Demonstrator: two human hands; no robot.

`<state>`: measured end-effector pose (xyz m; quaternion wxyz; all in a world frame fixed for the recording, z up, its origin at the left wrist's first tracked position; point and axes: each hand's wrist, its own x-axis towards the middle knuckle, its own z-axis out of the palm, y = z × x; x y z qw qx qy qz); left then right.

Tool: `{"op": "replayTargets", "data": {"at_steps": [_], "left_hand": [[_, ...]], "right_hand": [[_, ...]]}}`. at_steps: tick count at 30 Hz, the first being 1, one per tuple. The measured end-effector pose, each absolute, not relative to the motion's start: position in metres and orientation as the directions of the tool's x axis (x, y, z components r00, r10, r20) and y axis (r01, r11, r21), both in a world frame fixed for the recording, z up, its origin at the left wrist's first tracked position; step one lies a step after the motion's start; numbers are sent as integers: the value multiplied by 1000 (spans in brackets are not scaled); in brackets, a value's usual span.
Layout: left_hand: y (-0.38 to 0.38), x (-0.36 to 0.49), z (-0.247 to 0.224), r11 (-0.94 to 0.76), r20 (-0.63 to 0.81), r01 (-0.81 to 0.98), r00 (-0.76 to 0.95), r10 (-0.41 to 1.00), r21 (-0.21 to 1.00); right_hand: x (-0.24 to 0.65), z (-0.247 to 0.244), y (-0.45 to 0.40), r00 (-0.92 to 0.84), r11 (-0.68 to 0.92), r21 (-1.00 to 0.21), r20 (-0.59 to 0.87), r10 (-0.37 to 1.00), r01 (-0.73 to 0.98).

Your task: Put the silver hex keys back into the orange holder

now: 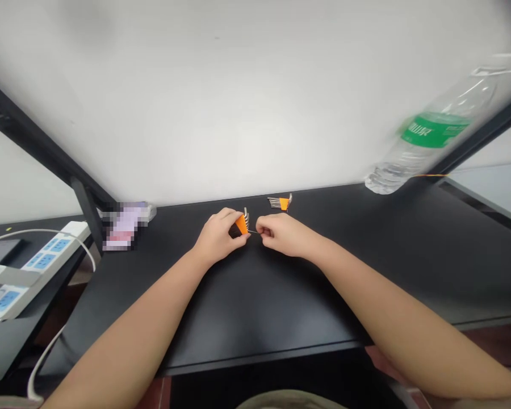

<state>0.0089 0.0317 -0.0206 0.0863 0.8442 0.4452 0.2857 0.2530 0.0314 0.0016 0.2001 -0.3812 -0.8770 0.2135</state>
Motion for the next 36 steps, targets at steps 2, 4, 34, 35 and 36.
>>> {"op": "replayTargets", "data": {"at_steps": [2,4,34,35,36], "left_hand": [[31,9,-20,-590,406,703,442,800,396],[31,9,-20,-590,403,704,444,801,397],[36,6,-24,-544,326,783,451,831,302],[38,5,-26,-537,323,791,447,834,293],[39,3,-27,-528,323,800,439,838,284]], "right_hand": [[253,2,31,-628,614,-531,184,756,584],[253,2,31,-627,613,-528,181,757,588],[277,-23,63,-349,487,-530,345,872,694],[287,-25,72,-266,435,-511,371,890,742],[298,-28,80,-213,391,-494,378,901,776]]}}
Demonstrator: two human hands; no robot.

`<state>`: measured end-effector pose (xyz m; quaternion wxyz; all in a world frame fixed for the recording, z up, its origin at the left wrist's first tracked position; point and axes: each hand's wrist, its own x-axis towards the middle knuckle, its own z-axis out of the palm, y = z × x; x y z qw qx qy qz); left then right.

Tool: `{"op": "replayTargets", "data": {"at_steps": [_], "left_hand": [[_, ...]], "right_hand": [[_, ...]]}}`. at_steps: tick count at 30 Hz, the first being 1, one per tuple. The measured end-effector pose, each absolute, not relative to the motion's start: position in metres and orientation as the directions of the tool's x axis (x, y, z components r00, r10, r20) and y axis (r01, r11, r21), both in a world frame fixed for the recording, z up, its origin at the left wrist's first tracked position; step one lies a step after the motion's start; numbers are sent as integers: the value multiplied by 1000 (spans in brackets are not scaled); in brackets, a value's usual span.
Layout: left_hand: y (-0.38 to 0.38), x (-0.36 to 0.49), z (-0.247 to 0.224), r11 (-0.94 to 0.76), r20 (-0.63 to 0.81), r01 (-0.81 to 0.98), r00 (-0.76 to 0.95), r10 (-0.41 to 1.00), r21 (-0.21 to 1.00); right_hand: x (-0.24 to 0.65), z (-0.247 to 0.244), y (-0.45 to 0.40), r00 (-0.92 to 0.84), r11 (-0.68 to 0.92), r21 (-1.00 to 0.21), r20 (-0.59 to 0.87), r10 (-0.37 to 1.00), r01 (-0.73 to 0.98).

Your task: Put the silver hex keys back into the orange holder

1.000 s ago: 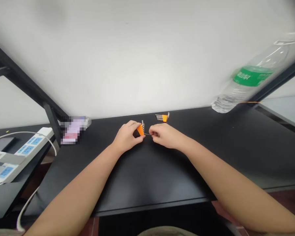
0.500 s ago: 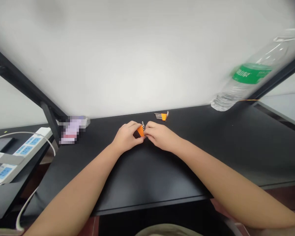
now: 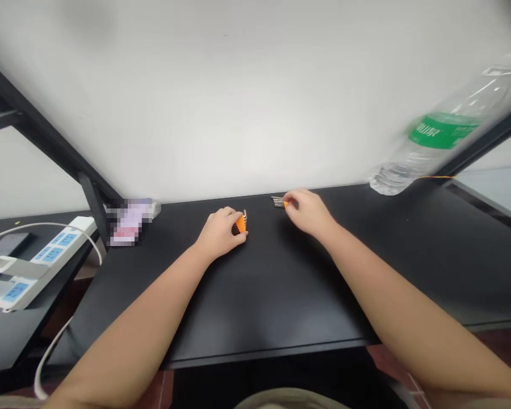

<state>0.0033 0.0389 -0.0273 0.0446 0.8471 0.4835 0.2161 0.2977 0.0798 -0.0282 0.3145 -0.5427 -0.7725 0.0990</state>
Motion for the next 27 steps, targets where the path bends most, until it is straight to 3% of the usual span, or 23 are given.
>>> {"op": "replayTargets", "data": {"at_steps": [3,8,11,17,27], "left_hand": [[44,-2,-35,-495,332,827,403,853,266],[53,-12,-46,-424,363,867,318,876,261],[51,-10,-43,-402,400,882,286,871,245],[33,6,-22,-602,364,766,506,782,226],[26,11,-14,-647,253,728,598,761,226]], "right_hand": [[322,-39,99,-164,344,-437,399,902,831],[321,-51,105,-419,500,-379,280,864,779],[302,-47,92,-514,588,-381,285,809,714],[273,-28,61,-624,683,-505,315,715,528],[258,-28,52,-671,706,-485,284,685,515]]}}
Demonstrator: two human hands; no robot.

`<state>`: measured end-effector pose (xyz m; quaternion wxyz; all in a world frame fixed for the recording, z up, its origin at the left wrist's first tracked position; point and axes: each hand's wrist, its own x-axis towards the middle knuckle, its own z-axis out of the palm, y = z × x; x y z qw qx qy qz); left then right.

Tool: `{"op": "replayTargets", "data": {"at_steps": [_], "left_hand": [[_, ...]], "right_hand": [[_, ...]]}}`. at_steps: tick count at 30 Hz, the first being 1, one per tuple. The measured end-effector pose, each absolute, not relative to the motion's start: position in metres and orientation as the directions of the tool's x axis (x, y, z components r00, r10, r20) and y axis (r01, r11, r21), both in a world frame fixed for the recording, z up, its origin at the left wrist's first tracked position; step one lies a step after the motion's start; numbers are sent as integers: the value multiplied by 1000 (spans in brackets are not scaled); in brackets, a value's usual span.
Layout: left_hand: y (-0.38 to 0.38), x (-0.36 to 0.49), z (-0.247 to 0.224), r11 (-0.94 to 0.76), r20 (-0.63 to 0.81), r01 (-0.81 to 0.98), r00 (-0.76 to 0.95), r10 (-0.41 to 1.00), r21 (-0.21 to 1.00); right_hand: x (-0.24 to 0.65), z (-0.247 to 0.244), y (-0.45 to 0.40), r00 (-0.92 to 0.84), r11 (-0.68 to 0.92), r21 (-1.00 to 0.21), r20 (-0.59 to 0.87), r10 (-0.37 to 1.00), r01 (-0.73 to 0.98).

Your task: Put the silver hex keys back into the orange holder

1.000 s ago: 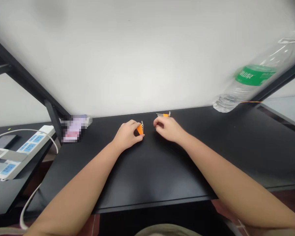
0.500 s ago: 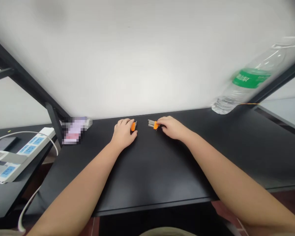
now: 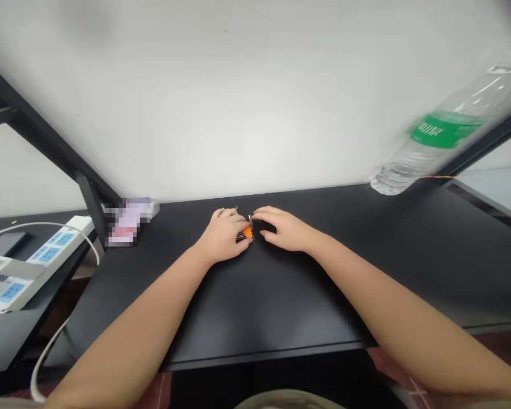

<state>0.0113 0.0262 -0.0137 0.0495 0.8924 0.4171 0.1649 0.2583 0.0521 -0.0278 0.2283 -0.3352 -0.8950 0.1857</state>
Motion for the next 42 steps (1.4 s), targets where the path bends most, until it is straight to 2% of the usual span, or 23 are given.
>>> {"op": "replayTargets", "data": {"at_steps": [8,14,22,32,36,39,42], "left_hand": [[31,11,-16,-649,215,717,612,761,256],[32,8,-18,-663,200,702,633,748,260],[30,10,-12,-660,193,696,633,750,283],[27,12,-10,-659,190,693,634,750,291],[26,13,-7,-655,184,698,631,754,290],[26,14,-7,-660,184,698,635,750,278],[27,15,-10,-669,199,692,640,742,272]], "right_hand": [[254,-35,55,-697,702,-438,207,686,561],[257,-35,61,-720,727,-442,225,656,525],[258,-32,59,-733,774,-381,284,618,506],[257,-35,60,-670,738,-457,338,661,497],[259,-37,60,-679,713,-504,295,672,487],[260,-39,60,-715,716,-479,228,661,508],[258,-40,60,-710,711,-470,222,668,522]]}}
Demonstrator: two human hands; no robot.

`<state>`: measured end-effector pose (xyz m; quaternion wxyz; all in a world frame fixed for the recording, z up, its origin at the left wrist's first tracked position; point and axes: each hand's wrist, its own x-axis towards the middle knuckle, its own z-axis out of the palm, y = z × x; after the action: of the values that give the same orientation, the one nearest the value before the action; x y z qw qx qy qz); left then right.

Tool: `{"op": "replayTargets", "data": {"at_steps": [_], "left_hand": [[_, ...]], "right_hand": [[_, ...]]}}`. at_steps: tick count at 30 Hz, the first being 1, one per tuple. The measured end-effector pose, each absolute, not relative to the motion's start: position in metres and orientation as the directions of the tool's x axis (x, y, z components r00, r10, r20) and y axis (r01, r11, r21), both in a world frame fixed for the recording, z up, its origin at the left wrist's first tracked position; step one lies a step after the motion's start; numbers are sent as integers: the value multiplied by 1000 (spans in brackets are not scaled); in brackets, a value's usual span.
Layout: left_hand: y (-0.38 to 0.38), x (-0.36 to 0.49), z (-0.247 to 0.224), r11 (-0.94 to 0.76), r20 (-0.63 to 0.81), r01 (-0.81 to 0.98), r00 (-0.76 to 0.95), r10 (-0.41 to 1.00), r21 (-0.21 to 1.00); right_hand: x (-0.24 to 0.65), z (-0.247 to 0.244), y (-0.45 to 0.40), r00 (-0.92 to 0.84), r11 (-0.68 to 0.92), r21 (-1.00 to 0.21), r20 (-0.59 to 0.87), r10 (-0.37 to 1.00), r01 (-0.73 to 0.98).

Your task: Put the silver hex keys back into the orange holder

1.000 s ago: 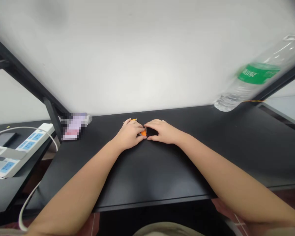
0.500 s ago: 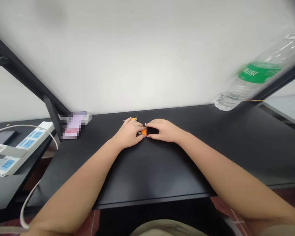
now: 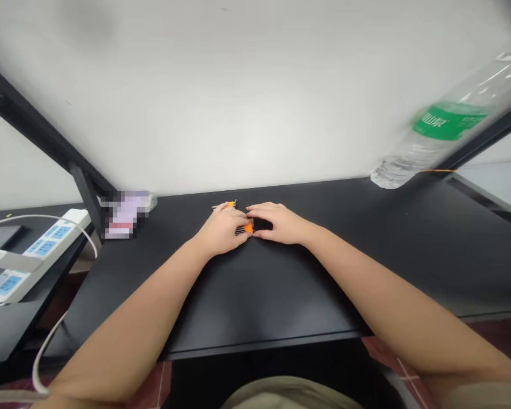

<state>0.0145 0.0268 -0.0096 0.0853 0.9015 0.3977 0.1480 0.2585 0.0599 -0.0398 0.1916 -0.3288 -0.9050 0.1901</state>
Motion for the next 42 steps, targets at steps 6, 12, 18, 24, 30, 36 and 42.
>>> {"op": "replayTargets", "data": {"at_steps": [6,12,18,24,30,36,42], "left_hand": [[25,16,-10,-678,218,689,642,735,258],[21,21,-7,-695,204,669,666,718,264],[20,26,-9,-703,228,670,665,711,239],[18,29,-7,-687,216,697,653,726,204],[15,32,-5,-678,218,712,644,734,179],[11,35,-6,-681,216,717,648,730,152],[10,36,-11,-682,232,718,645,728,142]], "right_hand": [[254,-35,60,-703,721,-497,270,658,484],[250,-39,65,-627,670,-564,313,714,482],[242,-44,69,-541,566,-607,251,802,558],[241,-44,67,-518,537,-600,226,825,593],[241,-40,67,-523,531,-561,193,830,635],[243,-42,64,-518,536,-536,202,831,652],[247,-48,61,-495,559,-477,266,827,679]]}}
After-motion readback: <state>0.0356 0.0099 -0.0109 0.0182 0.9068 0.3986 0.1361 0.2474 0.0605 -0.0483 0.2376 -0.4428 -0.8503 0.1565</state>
